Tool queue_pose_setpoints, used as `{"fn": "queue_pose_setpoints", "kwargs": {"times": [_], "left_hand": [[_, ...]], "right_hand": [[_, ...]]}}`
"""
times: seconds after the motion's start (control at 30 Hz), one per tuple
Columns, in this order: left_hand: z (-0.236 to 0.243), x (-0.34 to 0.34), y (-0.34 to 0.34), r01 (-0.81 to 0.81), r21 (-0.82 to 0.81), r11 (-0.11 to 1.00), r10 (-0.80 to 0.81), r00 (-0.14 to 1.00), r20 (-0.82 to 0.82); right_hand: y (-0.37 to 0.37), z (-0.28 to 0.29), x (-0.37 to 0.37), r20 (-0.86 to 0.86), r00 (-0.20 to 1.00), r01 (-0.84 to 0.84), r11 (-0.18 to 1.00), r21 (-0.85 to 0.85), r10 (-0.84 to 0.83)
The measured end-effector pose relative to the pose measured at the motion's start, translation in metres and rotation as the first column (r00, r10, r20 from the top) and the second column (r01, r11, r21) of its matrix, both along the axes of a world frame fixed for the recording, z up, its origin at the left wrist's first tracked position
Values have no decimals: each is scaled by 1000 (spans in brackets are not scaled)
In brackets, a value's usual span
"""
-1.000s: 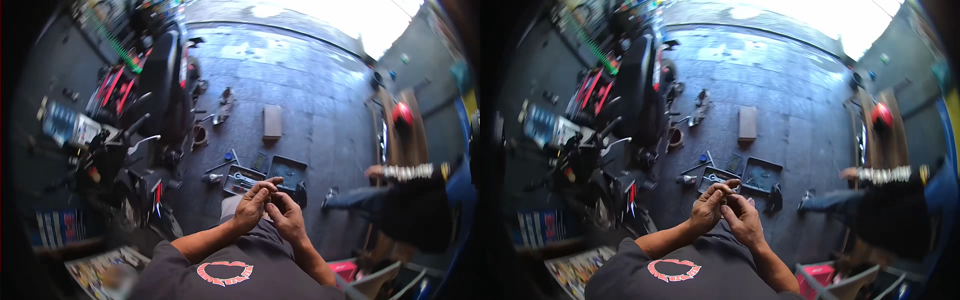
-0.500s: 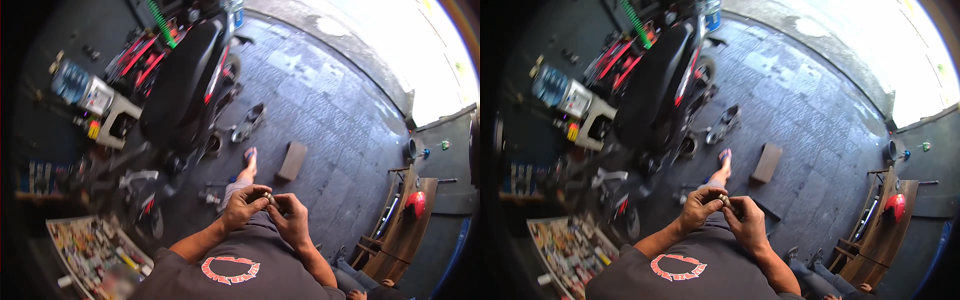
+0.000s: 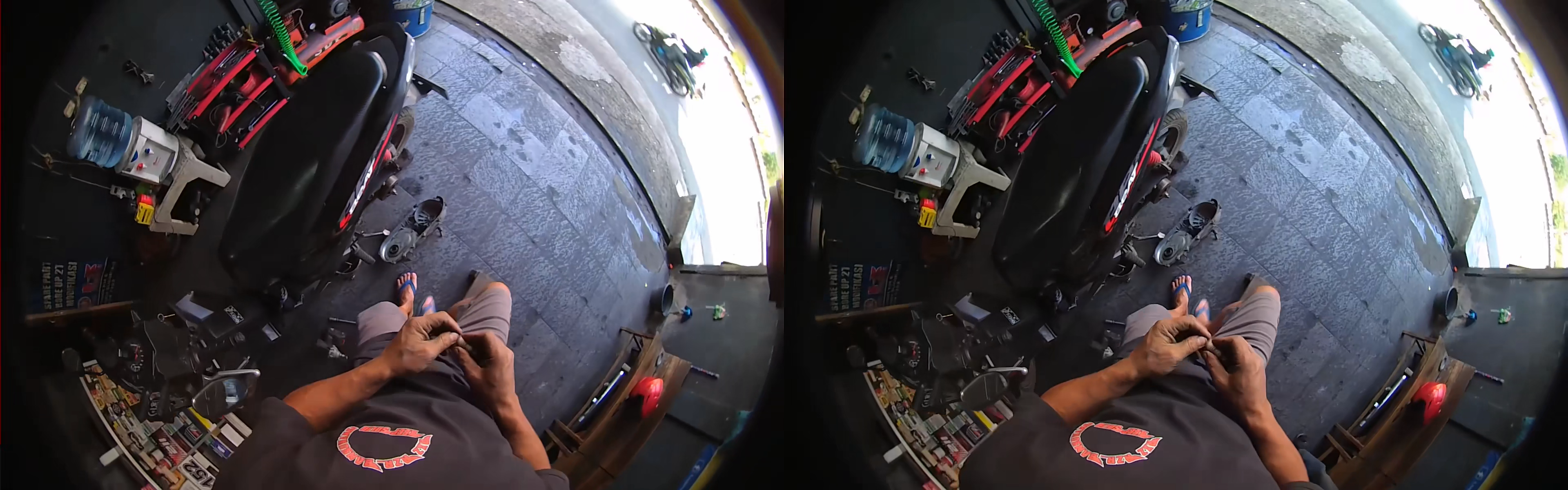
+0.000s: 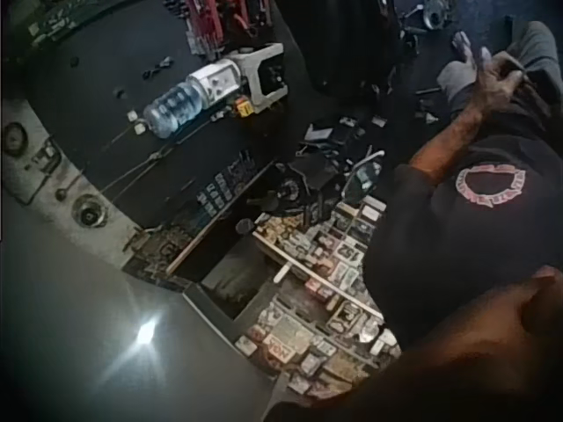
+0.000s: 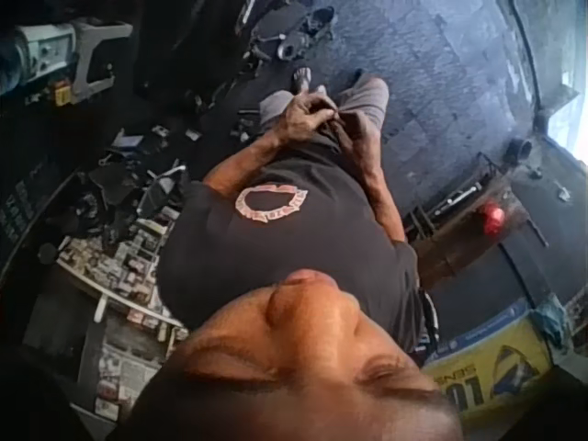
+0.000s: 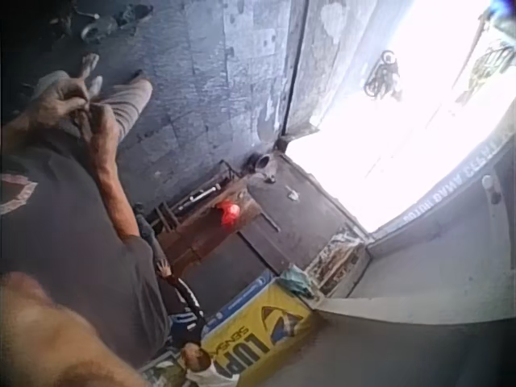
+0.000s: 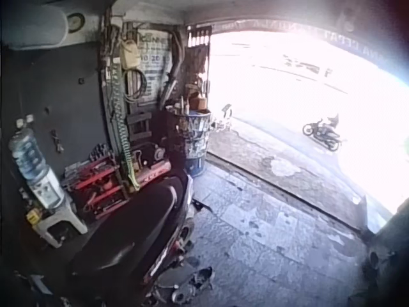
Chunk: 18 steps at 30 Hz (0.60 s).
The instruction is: The person installs metal rollers into a component by hand, fits the engine cover onto the motorcycle, and tightens the bolts using a T-handle wrench.
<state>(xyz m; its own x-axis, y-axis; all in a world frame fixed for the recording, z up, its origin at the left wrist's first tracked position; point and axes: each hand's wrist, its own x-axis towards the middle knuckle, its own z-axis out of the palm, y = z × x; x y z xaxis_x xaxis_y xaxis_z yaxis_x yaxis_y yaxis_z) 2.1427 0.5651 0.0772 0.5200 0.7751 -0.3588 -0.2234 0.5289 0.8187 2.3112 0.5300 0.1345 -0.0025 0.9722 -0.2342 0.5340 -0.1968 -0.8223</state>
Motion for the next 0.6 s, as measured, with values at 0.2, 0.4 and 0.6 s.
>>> {"fn": "queue_pose_setpoints", "kwargs": {"times": [0.2, 0.4, 0.6], "left_hand": [[-34, 4, 31, -281, -106, 954, 271, 958, -94], [-89, 25, 67, -700, -162, 696, 646, 708, -283], [-302, 74, 89, -639, -449, 625, 268, 716, -645]], "right_hand": [[81, -28, 0, 30, 951, -307, 952, -24, 307], [165, -73, 5, -89, 922, -385, 914, -129, 376], [268, -194, 30, -225, 865, -494, 842, -217, 449]]}}
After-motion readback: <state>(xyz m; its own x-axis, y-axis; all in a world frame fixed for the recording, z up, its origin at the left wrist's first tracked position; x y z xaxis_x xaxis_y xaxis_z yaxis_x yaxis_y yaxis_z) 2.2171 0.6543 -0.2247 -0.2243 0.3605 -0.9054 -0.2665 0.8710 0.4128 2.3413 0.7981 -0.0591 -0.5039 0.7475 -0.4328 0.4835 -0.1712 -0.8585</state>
